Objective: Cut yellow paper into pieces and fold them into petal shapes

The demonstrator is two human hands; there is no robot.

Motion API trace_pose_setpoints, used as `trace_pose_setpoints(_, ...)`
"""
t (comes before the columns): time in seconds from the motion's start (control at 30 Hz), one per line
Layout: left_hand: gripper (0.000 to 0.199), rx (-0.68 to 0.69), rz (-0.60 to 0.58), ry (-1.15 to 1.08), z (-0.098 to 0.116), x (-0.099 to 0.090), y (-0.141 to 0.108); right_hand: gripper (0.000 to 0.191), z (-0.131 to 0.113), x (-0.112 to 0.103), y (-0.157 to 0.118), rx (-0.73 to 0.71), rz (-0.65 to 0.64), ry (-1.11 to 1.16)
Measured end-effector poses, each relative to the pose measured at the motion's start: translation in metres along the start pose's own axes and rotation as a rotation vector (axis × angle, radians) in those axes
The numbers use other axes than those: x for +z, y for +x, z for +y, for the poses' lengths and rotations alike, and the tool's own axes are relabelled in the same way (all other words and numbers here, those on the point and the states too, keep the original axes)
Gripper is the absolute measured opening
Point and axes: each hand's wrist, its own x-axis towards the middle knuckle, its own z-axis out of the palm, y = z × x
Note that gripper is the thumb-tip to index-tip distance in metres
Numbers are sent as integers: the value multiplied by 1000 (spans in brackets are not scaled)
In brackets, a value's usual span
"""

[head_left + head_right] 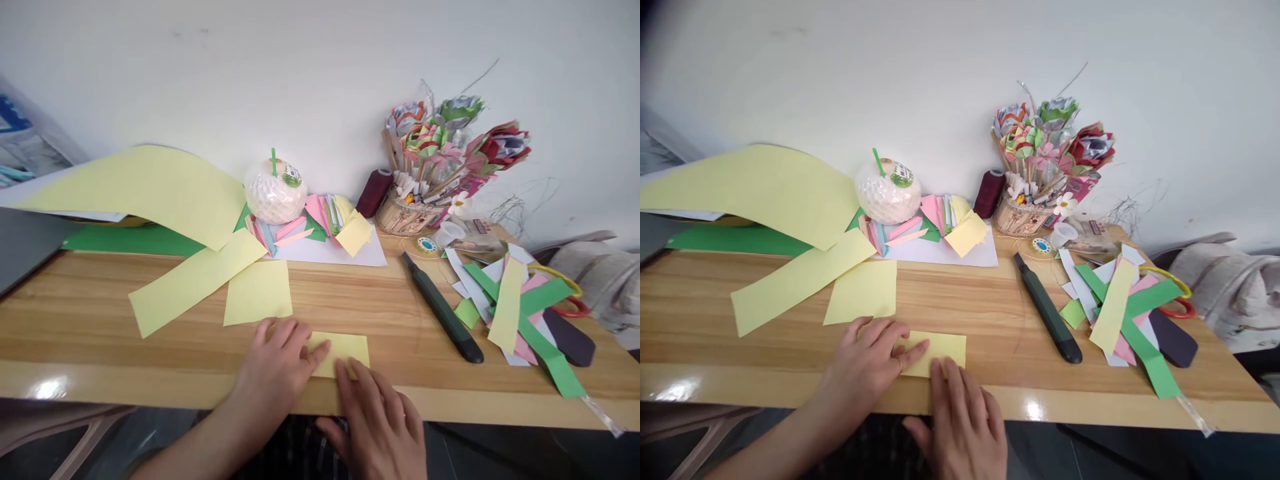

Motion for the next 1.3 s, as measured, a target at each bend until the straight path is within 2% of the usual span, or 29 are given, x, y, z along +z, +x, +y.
trace_pose_setpoints(0.17, 20, 85, 28, 62, -1, -1, -1, 31, 25, -15, -12, 3, -44, -90)
trace_pose_setpoints(0.3, 26, 336, -20, 107, 6, -10, -1, 35, 25, -14, -15, 65, -8, -28)
trace_pose_setpoints(0.37, 26, 419, -48, 117, 7, -15, -4, 37, 23, -12, -15, 75, 17, -20)
trace_pose_setpoints(0.47, 24, 420, -56, 145, 1, -19, -13, 38, 23, -11, -15, 45, 30, -37)
trace_pose_setpoints(0.7, 29, 483, -47, 180, -27, -23, -44, 38, 25, -10, -16, 37, 50, -48)
trace_pose_setpoints(0.9, 29, 495, -26, 112, -39, -21, -45, 37, 28, -12, -16, 3, 51, -10)
trace_pose_setpoints(1.03, 26, 457, -36, -2, -41, -20, -40, 36, 57, -17, -11, -44, -18, -4)
trace_pose_setpoints(1.2, 27, 400, -128, 13, -28, -21, -18, 34, 118, -12, 20, 126, 0, -209)
trace_pose_setpoints(1.3, 20, 370, -217, 3, -17, -23, 1, 35, 140, -1, 40, 172, -44, -297)
